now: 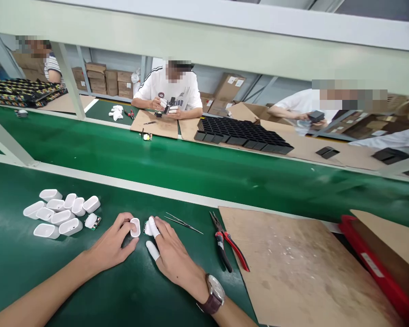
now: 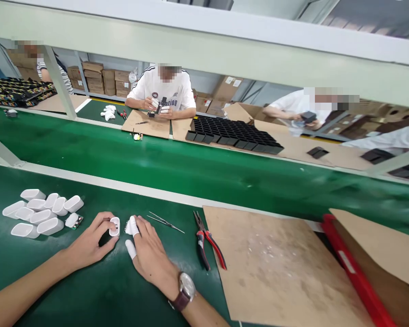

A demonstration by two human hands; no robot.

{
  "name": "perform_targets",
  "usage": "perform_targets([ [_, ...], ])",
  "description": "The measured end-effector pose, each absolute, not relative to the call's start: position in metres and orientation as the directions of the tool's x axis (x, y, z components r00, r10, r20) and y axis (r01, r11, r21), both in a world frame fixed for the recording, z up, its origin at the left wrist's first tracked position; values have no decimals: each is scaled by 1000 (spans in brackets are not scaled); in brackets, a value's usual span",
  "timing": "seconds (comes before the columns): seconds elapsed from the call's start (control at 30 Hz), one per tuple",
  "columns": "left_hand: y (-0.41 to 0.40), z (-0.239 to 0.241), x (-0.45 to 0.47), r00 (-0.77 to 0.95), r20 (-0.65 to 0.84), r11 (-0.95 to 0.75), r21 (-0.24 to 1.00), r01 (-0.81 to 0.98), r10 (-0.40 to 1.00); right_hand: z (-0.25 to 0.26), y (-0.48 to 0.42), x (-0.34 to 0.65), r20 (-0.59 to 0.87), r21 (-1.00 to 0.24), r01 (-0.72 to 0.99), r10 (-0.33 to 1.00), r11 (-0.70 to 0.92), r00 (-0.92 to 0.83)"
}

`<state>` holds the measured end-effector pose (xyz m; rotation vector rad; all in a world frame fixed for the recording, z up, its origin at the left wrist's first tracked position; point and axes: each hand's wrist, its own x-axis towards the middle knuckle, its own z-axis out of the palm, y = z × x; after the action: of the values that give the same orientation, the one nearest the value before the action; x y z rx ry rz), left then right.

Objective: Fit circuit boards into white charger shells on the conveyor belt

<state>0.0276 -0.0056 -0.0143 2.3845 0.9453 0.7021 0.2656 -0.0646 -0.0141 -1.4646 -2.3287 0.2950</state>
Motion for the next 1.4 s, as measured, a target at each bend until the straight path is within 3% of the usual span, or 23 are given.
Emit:
perform_targets([
  [0.27,-7,-15,26,625,298,-651,600,465,721,-30,-62,233,140,-147,921,929,361,-342],
  [0.5,-5,-14,21,617,275,-623,630,463,737,3,-53,277,156,-467,773,901,429,-405],
  [0.67,-6,-12,19,599,239,-580,662,475,764,4,-59,276,173,-392,818,907,420,-383],
  [0.9,-6,-12,15,609,207,-546,710,445,766,14,-42,280,158,-547,613,789,570,-593],
  [1.1,-6,-13,11,620,189,-537,719,440,761,7,-30,282,186,-578,584,789,570,-586],
  [1.23,-4,-12,9,628,190,-545,714,439,755,-3,-36,284,276,-587,542,778,601,-564],
  [1.4,-2,-21,9,592,206,-541,699,468,779,-2,-46,280,524,-573,505,762,645,-379],
])
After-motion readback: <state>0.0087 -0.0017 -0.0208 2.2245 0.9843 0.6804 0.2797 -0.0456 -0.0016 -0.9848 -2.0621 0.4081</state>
